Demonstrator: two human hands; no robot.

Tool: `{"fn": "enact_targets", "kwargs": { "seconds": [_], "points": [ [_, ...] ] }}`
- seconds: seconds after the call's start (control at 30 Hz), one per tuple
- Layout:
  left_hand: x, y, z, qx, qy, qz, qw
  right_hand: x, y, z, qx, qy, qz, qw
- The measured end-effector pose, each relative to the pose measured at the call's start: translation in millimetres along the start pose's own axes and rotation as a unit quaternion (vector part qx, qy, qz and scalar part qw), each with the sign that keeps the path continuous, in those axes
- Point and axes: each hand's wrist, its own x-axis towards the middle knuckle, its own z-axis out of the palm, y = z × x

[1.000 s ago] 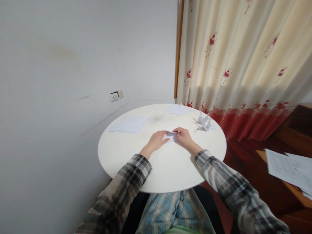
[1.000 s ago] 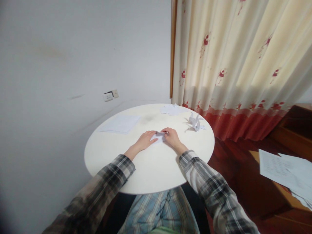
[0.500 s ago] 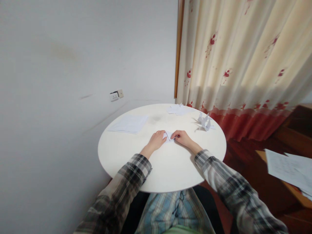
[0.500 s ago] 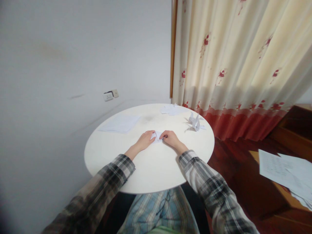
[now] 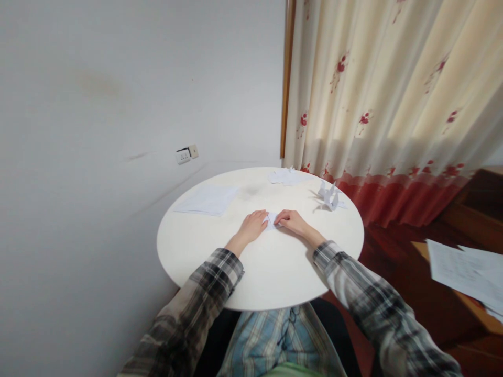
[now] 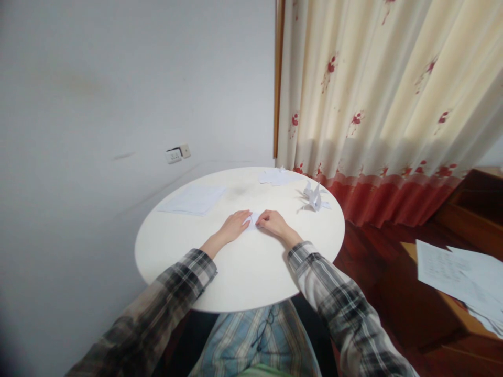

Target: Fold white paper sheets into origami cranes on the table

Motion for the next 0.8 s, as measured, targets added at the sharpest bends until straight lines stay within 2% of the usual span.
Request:
{"fn": "enact_targets", "kwargs": {
  "seconds": [0.17,0.43,0.63,0.8],
  "points": [
    [0.6,1.9,-2.1,-0.001,0.002,-0.009,1.0,0.7,-0.8,2.4,-0.03,0.008,0.005,0.999],
    [2.2,7.8,0.6,0.002,0.04,-0.032,0.999,1.3,-1.0,6.3,-0.057,0.023,-0.002,0.998],
    [2.4,6.9,2.0,0.001,0.003,0.0,1.0,1.7,1.5,8.4,-0.102,0.041,-0.043,0.993],
    [1.6,9.4,1.6,0.005,-0.033,-0.018,0.999,2.6,2.1,11.9,-0.125,-0.023,-0.1,0.987]
  ]
}}
